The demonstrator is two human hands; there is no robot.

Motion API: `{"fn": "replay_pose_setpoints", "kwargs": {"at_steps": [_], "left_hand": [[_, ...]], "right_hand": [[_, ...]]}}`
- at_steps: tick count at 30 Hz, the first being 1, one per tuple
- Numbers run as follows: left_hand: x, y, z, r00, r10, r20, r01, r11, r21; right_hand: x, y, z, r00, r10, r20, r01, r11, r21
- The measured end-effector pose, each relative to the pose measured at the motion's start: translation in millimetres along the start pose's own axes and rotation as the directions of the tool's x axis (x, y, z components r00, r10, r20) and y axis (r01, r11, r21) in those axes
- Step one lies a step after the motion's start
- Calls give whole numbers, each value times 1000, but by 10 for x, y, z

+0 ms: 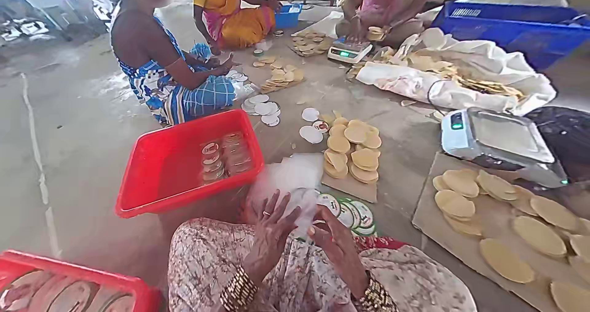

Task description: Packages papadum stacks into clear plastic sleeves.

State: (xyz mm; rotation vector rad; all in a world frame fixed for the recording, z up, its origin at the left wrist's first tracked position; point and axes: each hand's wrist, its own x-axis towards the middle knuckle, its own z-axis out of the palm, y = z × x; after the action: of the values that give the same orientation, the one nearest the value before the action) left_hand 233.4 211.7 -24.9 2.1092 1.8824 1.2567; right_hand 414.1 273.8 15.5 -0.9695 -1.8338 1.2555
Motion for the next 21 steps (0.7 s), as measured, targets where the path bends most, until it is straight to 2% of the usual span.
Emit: {"fn": "replay_pose_setpoints", "kwargs": {"at_steps": [2, 4, 6, 7, 9, 11, 12, 14, 16, 19, 21], "left_hand": [[-67, 119, -38, 999, 52, 0, -52, 999, 9], [-120, 202, -106, 999, 43, -16, -44, 998, -49], [-165, 272, -185, 998, -52, -34, 39, 950, -310], [-180, 322, -234, 991, -136, -20, 110, 870, -481], [-188, 467, -367, 949, -309, 65, 258, 637, -727], [-185, 601, -483, 886, -451, 105, 317, 425, -848], [-203, 629, -521, 867, -486, 107, 325, 390, -861], [-286, 598, -608, 876, -468, 114, 345, 446, -825], [-398, 529, -716, 892, -428, 143, 394, 583, -710], [-540, 497, -935, 901, -299, 314, 407, 831, -379], [-653, 548, -963, 929, -246, 276, 288, 949, -126]], "right_hand": [[-24, -64, 49, 996, -40, -79, 45, 997, 61], [-71, -113, 47, 988, -48, -146, 72, 984, 161], [-135, -202, 5, 991, 18, -130, 27, 942, 335], [-173, -254, -18, 995, 53, -87, -11, 904, 427], [-265, -341, -48, 994, 103, 29, -102, 826, 555], [-352, -390, -54, 985, 91, 149, -161, 802, 576], [-393, -404, -45, 978, 82, 192, -176, 815, 552], [-475, -396, -25, 975, 74, 208, -166, 868, 468], [-541, -382, -9, 984, 84, 160, -144, 901, 409], [-604, -335, 11, 987, 94, 128, -141, 890, 433], [-647, -291, 41, 982, 113, 150, -169, 880, 444]]}}
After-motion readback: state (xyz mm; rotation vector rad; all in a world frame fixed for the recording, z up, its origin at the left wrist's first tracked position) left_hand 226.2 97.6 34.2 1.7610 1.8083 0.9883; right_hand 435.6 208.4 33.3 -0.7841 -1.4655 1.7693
